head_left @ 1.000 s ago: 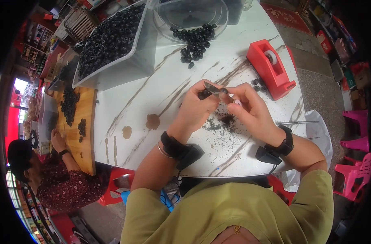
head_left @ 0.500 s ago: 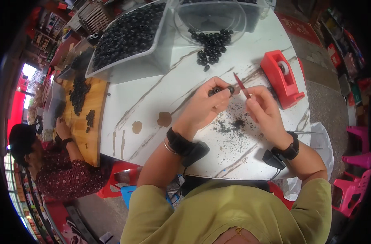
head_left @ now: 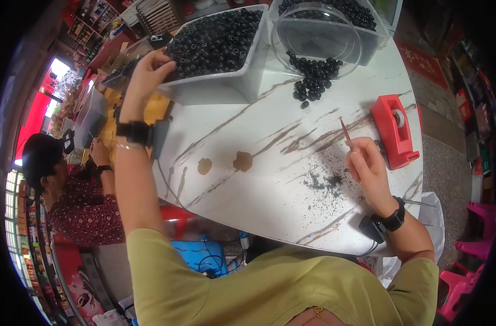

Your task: The person is using a small pointed tool to trim or clean individual black beads at a workstation.

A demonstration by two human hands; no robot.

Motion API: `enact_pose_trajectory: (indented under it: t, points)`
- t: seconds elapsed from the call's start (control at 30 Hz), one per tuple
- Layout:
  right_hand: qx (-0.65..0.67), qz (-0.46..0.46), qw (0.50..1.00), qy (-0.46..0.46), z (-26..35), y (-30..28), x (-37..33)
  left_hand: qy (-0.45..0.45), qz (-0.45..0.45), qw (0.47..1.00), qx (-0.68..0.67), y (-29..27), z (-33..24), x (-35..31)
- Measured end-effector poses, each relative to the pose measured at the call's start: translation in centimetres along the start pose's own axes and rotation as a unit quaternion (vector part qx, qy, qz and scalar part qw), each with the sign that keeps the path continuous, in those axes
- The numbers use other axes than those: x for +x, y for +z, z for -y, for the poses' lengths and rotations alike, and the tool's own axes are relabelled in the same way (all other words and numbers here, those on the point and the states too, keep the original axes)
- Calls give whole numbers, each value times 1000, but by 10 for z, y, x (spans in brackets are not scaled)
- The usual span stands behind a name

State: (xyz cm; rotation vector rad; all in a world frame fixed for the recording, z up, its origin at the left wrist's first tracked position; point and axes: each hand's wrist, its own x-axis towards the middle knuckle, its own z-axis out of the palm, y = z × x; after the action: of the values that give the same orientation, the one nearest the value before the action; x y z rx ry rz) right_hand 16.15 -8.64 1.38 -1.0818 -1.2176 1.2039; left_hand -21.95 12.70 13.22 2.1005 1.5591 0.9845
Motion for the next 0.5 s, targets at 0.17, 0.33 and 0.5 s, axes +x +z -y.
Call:
enact_pose_trajectory:
  t: [0.17,0.33,0.5]
  points:
    - [13,9,1000,8,0,0,0,-50,-38,978,198,-39,61,36]
    - [9,7,1000,10,-1,0,1,-75,-72,956,275,-50,87,53]
    - [6,14,1000,21,0,0,1,-74,-53,940,328,-54,96,61]
